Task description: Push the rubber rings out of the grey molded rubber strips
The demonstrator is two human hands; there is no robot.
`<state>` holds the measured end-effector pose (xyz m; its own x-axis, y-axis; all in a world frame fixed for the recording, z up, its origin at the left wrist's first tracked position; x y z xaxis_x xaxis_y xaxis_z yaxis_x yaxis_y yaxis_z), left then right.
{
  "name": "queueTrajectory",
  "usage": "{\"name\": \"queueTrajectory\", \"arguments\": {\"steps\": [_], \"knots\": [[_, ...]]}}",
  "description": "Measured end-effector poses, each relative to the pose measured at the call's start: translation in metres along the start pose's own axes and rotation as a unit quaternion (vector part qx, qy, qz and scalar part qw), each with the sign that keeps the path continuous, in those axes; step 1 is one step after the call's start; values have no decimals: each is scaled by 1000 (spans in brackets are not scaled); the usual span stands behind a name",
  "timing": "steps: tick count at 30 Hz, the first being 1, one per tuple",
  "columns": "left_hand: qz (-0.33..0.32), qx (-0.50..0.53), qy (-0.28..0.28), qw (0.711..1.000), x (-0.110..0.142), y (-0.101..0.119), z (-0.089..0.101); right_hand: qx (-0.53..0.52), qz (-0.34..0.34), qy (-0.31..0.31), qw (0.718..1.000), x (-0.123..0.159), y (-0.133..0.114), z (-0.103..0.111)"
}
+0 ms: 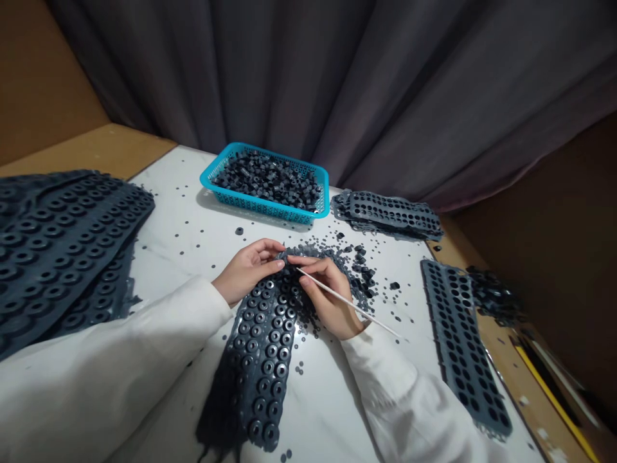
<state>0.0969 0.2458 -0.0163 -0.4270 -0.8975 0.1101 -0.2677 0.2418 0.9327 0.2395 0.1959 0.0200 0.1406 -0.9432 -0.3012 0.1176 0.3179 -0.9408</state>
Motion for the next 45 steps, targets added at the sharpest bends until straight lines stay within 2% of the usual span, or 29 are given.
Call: {"name": "queueTrajectory", "arguments": {"steps": [12,22,31,40,45], "knots": [[4,-14,10,1000,0,2,-1,40,13,1,999,-1,-2,-1],[1,-14,20,1000,0,3,-1,92,55,-1,994,1,-3,0],[1,-16,30,999,-1,2,1,172,112,-5,979,3,-6,-3],[5,-11,36,999,0,1,1,174,113,0,978,3,-8,-3],[10,-4,38,999,1,2,0,119,79,6,990,4,-3,-1]]}}
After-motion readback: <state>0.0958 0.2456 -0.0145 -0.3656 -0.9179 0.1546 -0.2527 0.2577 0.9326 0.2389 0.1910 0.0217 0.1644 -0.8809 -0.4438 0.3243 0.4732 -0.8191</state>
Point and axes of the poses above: each hand's wrist, its own x-axis away from the middle knuckle, its own z-axis out of the back of the hand, y = z × x, the point moved 6 cm from there along -x, towards the middle knuckle, and after that the axes turned 1 degree about -y, right-handed, at the moved point
